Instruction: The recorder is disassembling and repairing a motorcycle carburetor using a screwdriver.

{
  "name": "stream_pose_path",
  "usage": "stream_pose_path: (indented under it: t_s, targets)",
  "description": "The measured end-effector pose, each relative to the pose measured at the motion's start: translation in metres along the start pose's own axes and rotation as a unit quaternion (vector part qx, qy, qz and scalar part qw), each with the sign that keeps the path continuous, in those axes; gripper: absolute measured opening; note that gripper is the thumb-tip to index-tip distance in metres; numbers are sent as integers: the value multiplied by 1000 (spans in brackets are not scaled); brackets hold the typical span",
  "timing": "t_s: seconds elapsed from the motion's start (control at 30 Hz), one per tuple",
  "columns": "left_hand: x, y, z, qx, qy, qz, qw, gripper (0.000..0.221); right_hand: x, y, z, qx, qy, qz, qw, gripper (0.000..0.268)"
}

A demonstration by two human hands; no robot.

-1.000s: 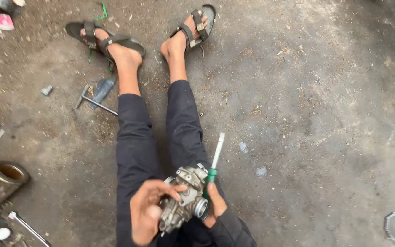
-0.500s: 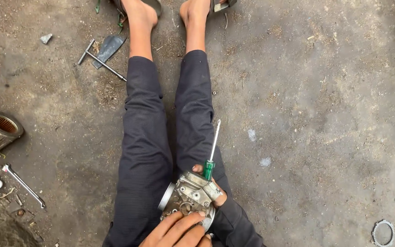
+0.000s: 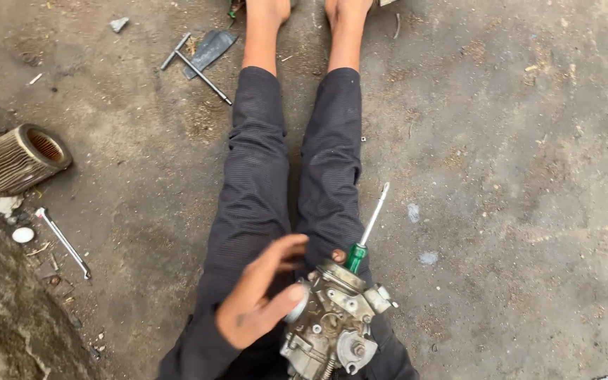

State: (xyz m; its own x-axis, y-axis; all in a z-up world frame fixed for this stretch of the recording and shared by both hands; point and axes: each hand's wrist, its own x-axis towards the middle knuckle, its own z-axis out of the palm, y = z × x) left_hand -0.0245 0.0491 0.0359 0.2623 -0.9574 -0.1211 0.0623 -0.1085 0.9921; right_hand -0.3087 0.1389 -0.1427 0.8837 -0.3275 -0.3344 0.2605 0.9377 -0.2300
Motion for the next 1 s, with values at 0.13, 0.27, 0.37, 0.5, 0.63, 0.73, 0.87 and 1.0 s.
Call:
stream_pose_path:
  t_s: [0.13, 0.27, 0.37, 0.5, 0.63, 0.73, 0.87, 1.0]
  targets:
    - [10, -30, 19, -177, -90, -167, 966, 79, 58, -29, 35, -6, -15, -8, 1000, 62]
    - [15, -33, 25, -190, -112, -168, 961, 82, 75, -70, 42, -15, -21, -20, 999, 62]
    - [14, -26, 27, -166, -108, -133, 971, 84, 86, -99, 42, -17, -35, -25, 999, 63]
    - [11, -20, 30, -157, -102, -105, 977, 87, 103, -133, 39, -18, -64, -33, 997, 63]
    - [10, -22, 32, -201, -98, -119, 967, 87, 114, -161, 27, -16, -104, -44, 993, 63]
    - [7, -20, 33, -192, -70, -109, 973, 83, 118, -164, 13, -2, -137, -55, 989, 64]
    - [8, -6, 32, -196, -49, -109, 973, 76, 110, -161, -34, -43, -37, -9, 998, 57]
    - [3, -6, 29, -218, -28, -119, 968, 67, 116, -160, -24, -18, -19, 9, 1000, 49]
